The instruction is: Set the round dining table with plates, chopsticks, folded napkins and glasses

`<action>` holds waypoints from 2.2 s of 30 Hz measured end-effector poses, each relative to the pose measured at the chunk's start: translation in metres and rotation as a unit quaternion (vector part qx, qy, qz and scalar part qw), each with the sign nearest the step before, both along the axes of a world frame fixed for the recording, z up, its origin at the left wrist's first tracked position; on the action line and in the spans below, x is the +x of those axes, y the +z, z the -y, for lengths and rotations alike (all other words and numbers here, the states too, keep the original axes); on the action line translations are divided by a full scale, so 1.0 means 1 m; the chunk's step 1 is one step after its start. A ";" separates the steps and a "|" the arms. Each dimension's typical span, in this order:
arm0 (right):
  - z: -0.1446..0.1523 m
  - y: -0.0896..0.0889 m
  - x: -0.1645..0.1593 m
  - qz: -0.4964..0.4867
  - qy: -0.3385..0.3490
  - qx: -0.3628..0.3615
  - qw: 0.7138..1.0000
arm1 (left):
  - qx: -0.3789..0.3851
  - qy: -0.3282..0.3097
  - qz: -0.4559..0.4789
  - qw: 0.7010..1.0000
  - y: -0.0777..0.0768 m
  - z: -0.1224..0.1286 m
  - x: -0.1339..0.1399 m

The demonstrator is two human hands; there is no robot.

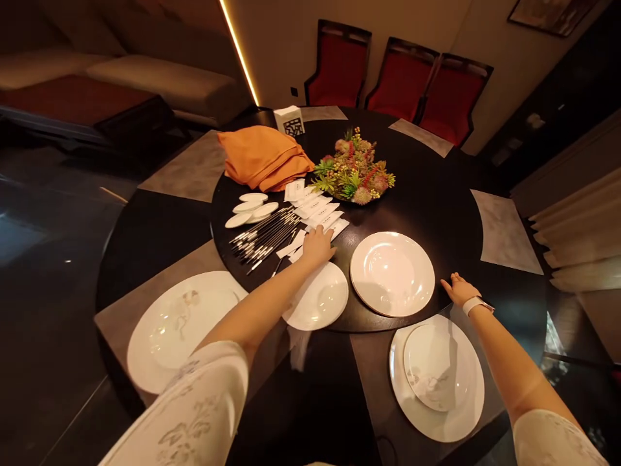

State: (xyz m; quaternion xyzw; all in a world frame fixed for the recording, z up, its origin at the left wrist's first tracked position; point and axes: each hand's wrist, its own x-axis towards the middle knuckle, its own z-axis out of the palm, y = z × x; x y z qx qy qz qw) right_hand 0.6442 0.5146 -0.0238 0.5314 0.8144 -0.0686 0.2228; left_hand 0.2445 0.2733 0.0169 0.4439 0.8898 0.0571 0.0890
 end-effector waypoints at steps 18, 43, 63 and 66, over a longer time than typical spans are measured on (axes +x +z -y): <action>0.099 0.061 0.001 -0.674 -0.216 0.095 0.700 | 0.027 0.014 0.047 0.998 0.008 -0.057 0.030; 0.429 0.005 0.079 -0.578 -0.617 -0.335 0.416 | 0.161 0.351 0.696 0.605 0.002 0.273 0.165; 0.425 -0.039 0.122 -0.468 -0.590 -0.275 0.598 | 0.257 0.327 0.692 0.590 0.019 0.321 0.219; 0.421 -0.037 0.127 -0.431 -0.557 -0.272 0.656 | 0.281 0.313 0.695 0.584 0.016 0.336 0.211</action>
